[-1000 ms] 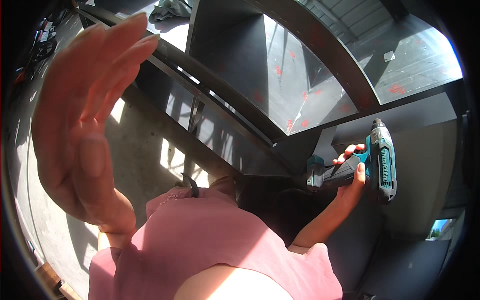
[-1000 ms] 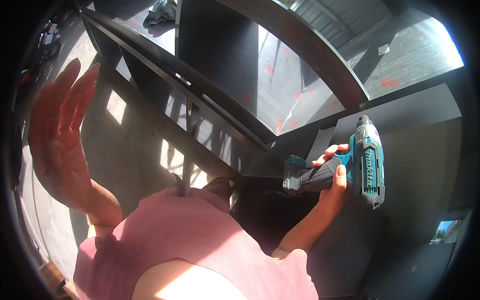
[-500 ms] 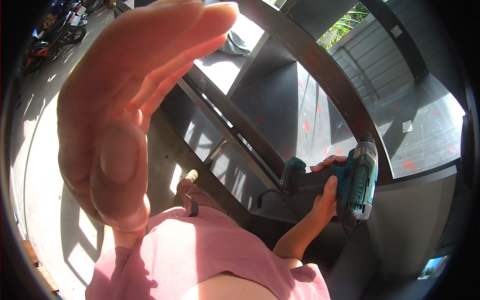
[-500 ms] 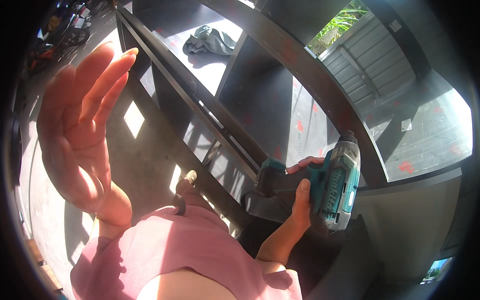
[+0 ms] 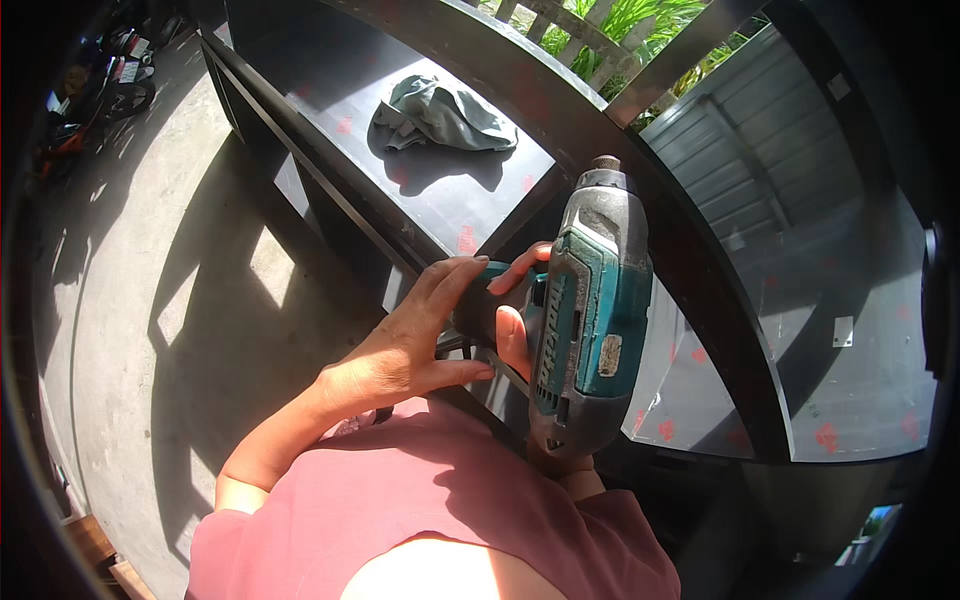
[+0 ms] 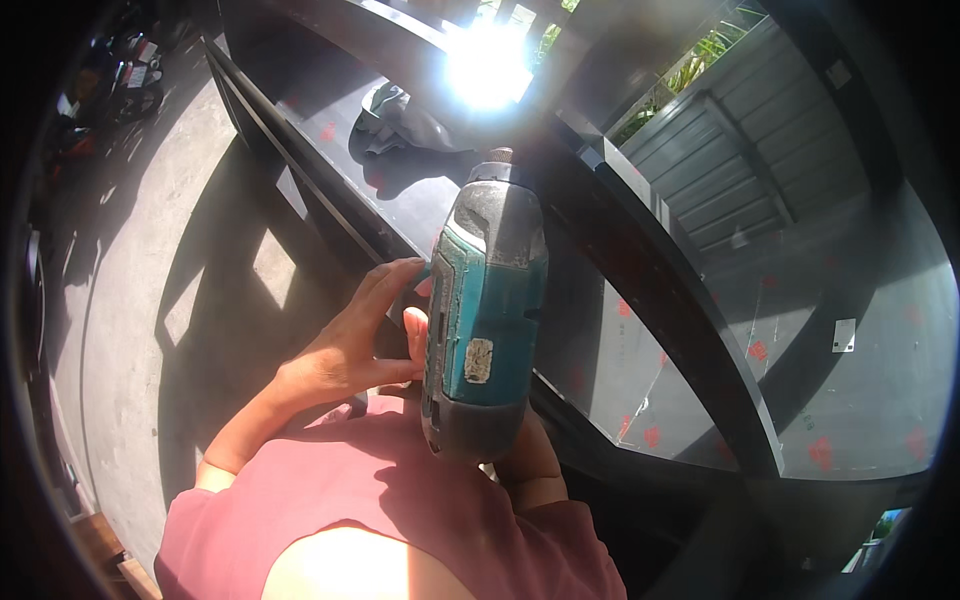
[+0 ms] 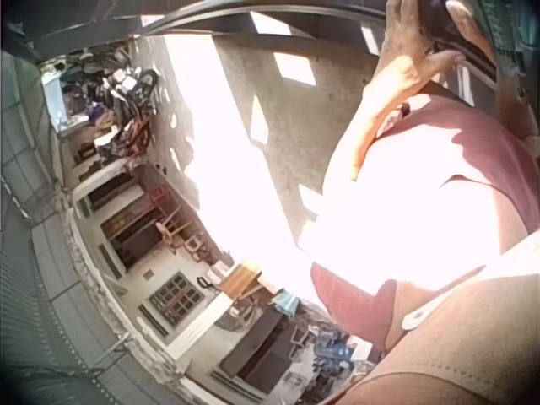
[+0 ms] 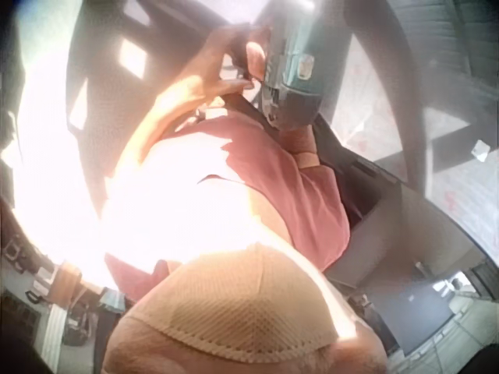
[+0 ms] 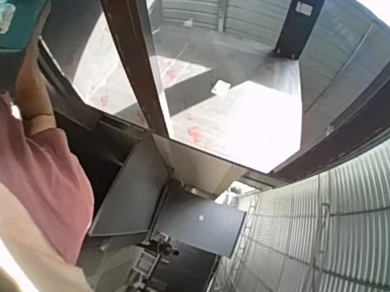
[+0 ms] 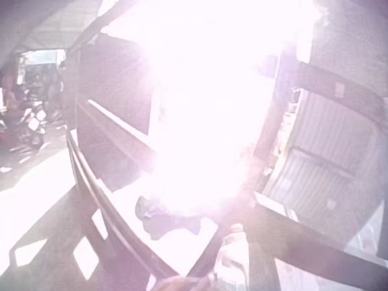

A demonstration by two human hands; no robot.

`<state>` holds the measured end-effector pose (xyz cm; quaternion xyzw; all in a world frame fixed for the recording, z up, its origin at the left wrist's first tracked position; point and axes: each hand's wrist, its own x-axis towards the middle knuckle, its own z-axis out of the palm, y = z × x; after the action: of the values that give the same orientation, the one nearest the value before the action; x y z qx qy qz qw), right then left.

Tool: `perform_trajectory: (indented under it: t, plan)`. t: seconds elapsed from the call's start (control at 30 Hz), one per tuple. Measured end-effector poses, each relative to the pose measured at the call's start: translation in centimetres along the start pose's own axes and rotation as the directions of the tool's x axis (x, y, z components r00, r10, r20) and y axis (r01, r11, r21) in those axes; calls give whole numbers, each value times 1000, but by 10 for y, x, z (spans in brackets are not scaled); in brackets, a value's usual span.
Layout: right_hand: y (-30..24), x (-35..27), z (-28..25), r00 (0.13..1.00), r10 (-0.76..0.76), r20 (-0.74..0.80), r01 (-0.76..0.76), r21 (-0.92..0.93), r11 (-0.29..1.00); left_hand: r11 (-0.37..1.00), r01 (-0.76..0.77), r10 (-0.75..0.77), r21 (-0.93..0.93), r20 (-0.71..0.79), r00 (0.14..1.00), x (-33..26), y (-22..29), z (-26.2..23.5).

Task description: The person fastens the panels of a cabinet unit using a power drill.

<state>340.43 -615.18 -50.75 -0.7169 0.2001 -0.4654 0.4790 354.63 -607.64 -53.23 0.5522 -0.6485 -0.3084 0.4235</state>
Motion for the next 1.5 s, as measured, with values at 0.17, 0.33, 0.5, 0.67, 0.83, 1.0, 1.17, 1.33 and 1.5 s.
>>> perform_trajectory:
  t: [0.17, 0.33, 0.5, 0.67, 0.83, 1.0, 1.17, 1.33, 1.5]
  plan:
    - [25, 14, 16, 998, -53, 45, 59, -135, 989, 985, -173, 174, 24, -64, 983, 23, -36, -5]
    - [30, 16, 27, 993, -116, 20, 117, -130, 985, 958, -288, 285, -11, -102, 953, 35, -57, -3]
    - [60, 2, 33, 993, -114, -13, 112, -123, 986, 965, -264, 264, 3, 2, 965, 37, -83, 4]
    - [46, 5, 69, 986, 12, -165, -48, -217, 975, 966, -250, 251, -61, 25, 968, 30, -104, -5]
    - [62, 1, 105, 969, 20, -245, -71, -205, 976, 969, -192, 215, -152, 152, 965, 16, -123, -34]
    - [80, 7, 194, 983, 101, -155, -134, -225, 965, 981, -165, 180, -99, 172, 968, -32, -168, -106]
    - [97, 37, 297, 983, 181, 42, -168, -217, 961, 981, -67, 83, -184, 78, 994, -87, -229, -185]
    - [126, 79, 393, 979, 132, 157, -92, -240, 967, 956, 284, -278, -67, 90, 956, -109, -255, -273]
    - [138, 129, 461, 975, 162, 155, -150, -84, 985, 984, 178, -175, 4, -155, 972, -109, -281, -346]
